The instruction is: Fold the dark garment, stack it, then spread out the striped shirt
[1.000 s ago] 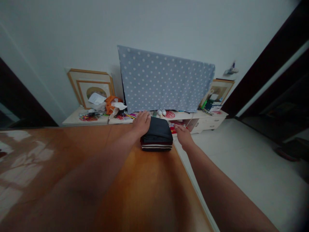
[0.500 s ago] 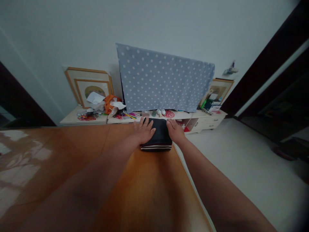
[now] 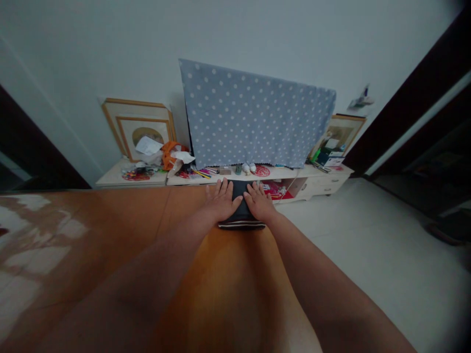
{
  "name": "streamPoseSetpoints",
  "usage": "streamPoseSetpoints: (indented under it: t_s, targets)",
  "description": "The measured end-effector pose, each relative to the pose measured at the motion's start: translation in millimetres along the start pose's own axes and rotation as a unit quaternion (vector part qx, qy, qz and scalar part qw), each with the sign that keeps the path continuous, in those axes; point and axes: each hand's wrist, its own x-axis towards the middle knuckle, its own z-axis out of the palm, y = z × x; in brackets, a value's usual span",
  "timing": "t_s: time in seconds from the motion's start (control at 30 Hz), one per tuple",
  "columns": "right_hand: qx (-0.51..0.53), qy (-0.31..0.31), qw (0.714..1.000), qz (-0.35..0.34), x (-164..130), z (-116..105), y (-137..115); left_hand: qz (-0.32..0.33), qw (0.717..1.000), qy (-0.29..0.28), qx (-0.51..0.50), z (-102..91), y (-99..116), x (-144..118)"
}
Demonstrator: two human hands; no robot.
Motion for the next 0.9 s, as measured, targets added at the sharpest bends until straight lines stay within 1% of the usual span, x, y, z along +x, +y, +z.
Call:
streamPoseSetpoints:
  t_s: [0.17,0.3,0.53,0.6,0.73,0.8,0.9]
  targets:
    - [0.007,0.017,1.0,0.01,-2.4,5.6,2.6,0.01,1.0,-0.004,-0.018,0.7,3.6,1.1]
    - [0.018,0.022,0.999,0.017,-2.4,12.5,4.3,0.012,0.999,-0.004,-0.033,3.9,1.2,1.8]
    - [0.028,0.032,0.999,0.014,-2.8,17.3,4.8,0.012,0.994,-0.002,-0.105,8.3,-3.6,0.4]
    - [0.023,0.03,0.999,0.015,-3.4,16.1,4.7,0.01,0.996,-0.006,-0.094,7.4,-2.6,-0.4]
    - [-0.004,0.013,1.0,0.01,-4.3,10.5,3.3,-0.004,1.0,-0.029,0.006,1.7,2.5,-1.1]
    - [-0.02,0.006,1.0,0.008,-4.4,6.7,1.3,-0.012,0.998,-0.046,0.041,-2.4,5.1,0.1]
    - [-0.043,-0.001,0.999,0.012,-4.2,0.4,-3.1,-0.01,0.998,-0.059,0.027,-9.6,5.6,3.4]
